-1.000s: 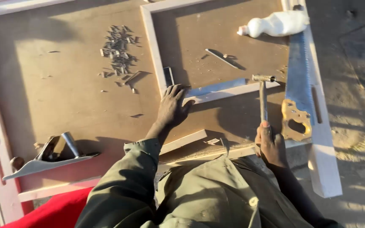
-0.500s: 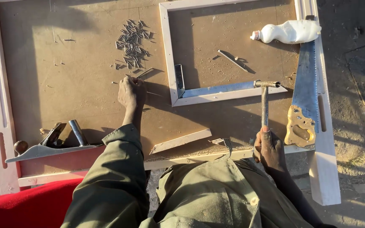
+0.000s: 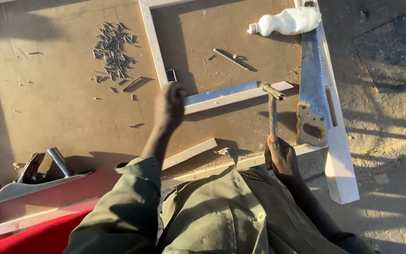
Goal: The person assembles a rectangular wooden frame on a workbench. They use a hammer to drive nails into the joints, apply glue from a bottle to the wood, and use a metal square to ensure the corners are aligned. Another person is seen using a smartphone nearby.
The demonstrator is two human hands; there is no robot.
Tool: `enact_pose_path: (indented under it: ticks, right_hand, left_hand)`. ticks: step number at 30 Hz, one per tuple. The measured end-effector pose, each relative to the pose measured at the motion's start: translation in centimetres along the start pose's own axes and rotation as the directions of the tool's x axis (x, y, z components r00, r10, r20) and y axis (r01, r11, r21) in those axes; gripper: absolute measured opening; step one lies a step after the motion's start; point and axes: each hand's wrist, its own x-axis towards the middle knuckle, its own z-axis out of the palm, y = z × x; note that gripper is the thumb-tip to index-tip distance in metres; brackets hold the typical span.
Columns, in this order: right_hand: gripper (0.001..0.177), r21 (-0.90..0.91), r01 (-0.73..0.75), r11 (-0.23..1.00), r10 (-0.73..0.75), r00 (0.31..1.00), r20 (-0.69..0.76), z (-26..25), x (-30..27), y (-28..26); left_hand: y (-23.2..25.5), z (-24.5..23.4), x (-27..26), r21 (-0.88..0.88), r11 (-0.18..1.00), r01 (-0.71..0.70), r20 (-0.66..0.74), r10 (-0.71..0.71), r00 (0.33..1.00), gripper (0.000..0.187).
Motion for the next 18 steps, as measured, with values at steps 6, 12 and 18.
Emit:
enact_pose_path:
  ticks: [6, 12, 18]
  right_hand:
    - [0.045, -0.053, -0.072, 0.996, 0.073, 0.997, 0.01, 0.4, 1.3, 0.5]
    - [0.048, -0.112, -0.172, 0.979, 0.173, 0.985, 0.0, 1.1, 1.2, 0.3]
    - [0.043, -0.269, -0.191, 0.944, 0.212, 0.976, 0.052, 1.1, 1.2, 1.8]
  left_hand:
    - [4.8, 5.6, -1.4, -0.2, 0.971, -0.132, 0.257, 0.182, 0.949, 0.004]
    - [4.9, 6.2, -1.4, -0.112, 0.976, -0.185, 0.336, 0.212, 0.918, 0.007]
    - [4.6, 6.6, -1.4, -0.11, 0.983, -0.149, 0.37, 0.179, 0.912, 0.006]
